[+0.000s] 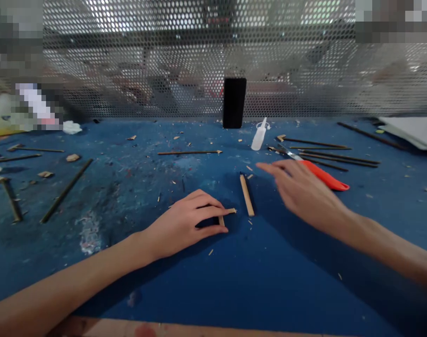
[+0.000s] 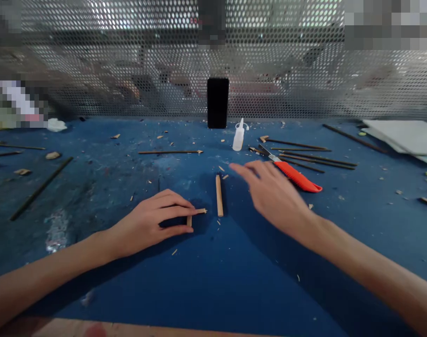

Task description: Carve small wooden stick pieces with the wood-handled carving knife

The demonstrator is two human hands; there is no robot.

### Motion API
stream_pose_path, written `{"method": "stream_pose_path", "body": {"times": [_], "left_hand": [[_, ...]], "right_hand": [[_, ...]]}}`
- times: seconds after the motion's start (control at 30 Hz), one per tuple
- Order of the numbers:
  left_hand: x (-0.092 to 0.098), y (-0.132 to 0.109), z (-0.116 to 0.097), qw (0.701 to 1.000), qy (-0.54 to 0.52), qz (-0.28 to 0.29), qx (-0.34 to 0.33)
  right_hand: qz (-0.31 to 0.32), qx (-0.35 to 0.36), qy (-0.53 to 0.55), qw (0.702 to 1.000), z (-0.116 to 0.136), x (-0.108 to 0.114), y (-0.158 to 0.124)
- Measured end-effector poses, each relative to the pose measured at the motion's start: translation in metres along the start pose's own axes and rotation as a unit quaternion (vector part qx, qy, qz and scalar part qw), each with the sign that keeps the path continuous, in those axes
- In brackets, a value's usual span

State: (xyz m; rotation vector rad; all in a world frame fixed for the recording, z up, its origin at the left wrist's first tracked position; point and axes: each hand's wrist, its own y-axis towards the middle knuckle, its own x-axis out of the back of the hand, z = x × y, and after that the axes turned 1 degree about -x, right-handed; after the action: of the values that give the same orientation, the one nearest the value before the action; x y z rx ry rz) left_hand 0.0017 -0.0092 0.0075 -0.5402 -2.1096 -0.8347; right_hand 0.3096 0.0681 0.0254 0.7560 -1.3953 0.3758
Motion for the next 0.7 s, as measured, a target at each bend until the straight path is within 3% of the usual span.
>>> {"method": "stream_pose_path", "body": {"times": [0.07, 0.13, 0.27, 0.43, 0.6, 0.63, 0.67, 0.7], "left_hand": [[-0.001, -0.001, -0.001, 1.000, 0.012, -0.014, -0.012], [-0.003, -0.003, -0.002, 0.999, 0.032, -0.032, -0.013], [-0.006, -0.002, -0.002, 0.993, 0.089, -0.077, -0.016], [-0.006, 0.001, -0.002, 0.990, 0.116, -0.077, -0.037], [-0.004, 0.000, 0.001, 0.991, 0.084, -0.108, 0.003], [-0.003, 0.000, 0.002, 0.989, 0.078, -0.120, 0.020], [-0.002, -0.001, 0.004, 0.988, 0.072, -0.129, 0.037], [-0.001, -0.001, 0.005, 0.988, 0.066, -0.132, 0.053]], "right_hand": [[-0.016, -0.096, -0.107, 0.990, -0.029, 0.005, -0.011], [0.001, -0.149, -0.127, 0.981, -0.051, 0.007, -0.022], [-0.006, -0.214, -0.114, 0.970, -0.056, 0.007, -0.033], [-0.028, -0.298, -0.014, 0.954, -0.020, 0.025, -0.031], [0.007, -0.285, 0.123, 0.950, 0.037, 0.040, -0.023], [0.029, -0.289, 0.231, 0.929, 0.049, 0.039, -0.018], [0.071, -0.288, 0.361, 0.884, 0.061, 0.036, -0.014], [0.102, -0.277, 0.411, 0.862, 0.071, 0.033, -0.008]]}}
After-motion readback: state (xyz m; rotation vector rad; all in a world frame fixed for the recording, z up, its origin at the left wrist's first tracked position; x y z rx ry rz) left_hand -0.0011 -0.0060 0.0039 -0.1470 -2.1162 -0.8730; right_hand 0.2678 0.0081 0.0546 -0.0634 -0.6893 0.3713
